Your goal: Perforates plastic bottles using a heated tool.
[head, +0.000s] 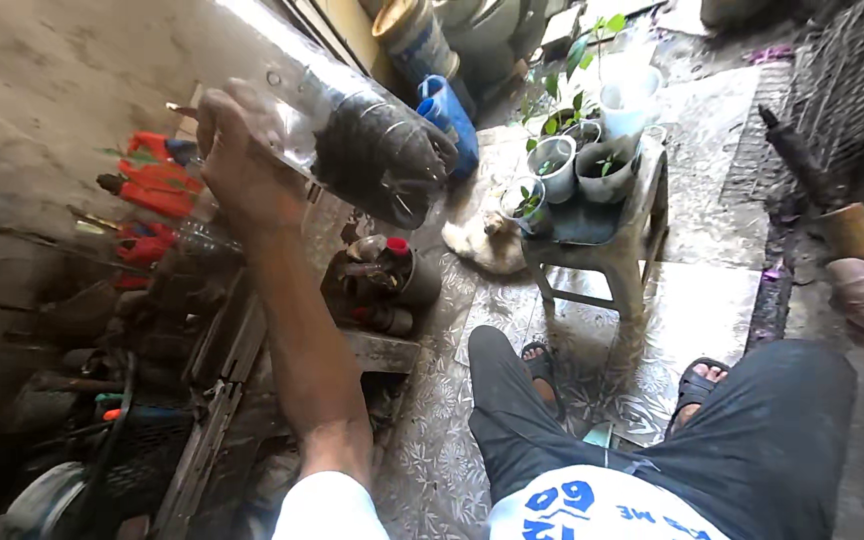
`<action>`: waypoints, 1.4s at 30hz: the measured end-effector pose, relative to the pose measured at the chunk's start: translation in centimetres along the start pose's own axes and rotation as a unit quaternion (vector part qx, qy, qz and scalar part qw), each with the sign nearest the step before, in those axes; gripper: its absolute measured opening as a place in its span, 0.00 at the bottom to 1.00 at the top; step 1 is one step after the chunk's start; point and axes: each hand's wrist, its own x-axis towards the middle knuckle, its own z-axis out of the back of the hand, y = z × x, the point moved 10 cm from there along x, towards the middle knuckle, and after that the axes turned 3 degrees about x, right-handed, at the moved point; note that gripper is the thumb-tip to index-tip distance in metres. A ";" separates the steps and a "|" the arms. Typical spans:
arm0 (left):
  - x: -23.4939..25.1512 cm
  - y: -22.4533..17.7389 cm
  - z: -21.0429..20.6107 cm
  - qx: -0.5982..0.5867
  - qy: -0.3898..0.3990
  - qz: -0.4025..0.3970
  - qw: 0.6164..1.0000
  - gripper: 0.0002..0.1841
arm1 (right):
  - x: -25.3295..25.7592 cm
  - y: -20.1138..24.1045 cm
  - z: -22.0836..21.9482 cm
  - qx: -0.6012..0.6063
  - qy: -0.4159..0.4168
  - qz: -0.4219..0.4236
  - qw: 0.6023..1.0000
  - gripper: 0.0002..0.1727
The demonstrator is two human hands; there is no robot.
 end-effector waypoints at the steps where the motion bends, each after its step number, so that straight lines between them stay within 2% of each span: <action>1: 0.0 -0.1 -0.3 -0.002 0.000 0.000 1.000 0.14 | 0.0 -0.4 -0.1 0.002 0.004 -0.006 1.000 0.28; 6: 0.3 -0.2 -1.1 -0.027 0.011 0.003 1.000 0.15 | -0.2 -1.2 0.3 0.022 0.004 -0.026 0.999 0.29; 11: 0.1 -1.0 -2.2 -0.033 -0.018 -0.003 0.999 0.17 | -0.2 -0.8 0.3 0.034 0.009 -0.037 0.999 0.28; 15: 0.1 -1.5 -2.8 -0.042 0.003 -0.017 0.999 0.17 | -0.1 -0.8 0.2 0.054 0.007 -0.028 0.998 0.27; 24: -1.0 -0.6 -3.3 -0.057 -0.001 -0.013 0.998 0.14 | -0.3 0.1 -0.7 0.090 0.013 0.029 0.995 0.25; 27: -1.8 -0.5 -4.6 -0.041 0.029 -0.008 0.999 0.09 | -0.4 0.6 -1.4 0.089 0.021 0.036 0.995 0.26; 31: -3.1 1.5 -6.8 -0.007 0.124 0.003 0.992 0.04 | -1.0 1.2 -1.8 0.062 0.029 0.017 0.997 0.25; 34: -4.7 3.2 -9.3 0.048 0.200 -0.010 0.979 0.05 | -1.1 1.0 -2.0 0.060 0.027 0.003 0.998 0.22; 39: -8.3 7.5 -13.1 0.086 0.249 0.002 0.965 0.08 | -1.1 -0.4 -2.3 0.051 0.020 -0.036 0.998 0.19; 42: -10.5 9.7 -15.5 0.118 0.250 0.026 0.961 0.08 | -1.4 -1.7 -2.6 0.040 0.023 -0.065 0.997 0.20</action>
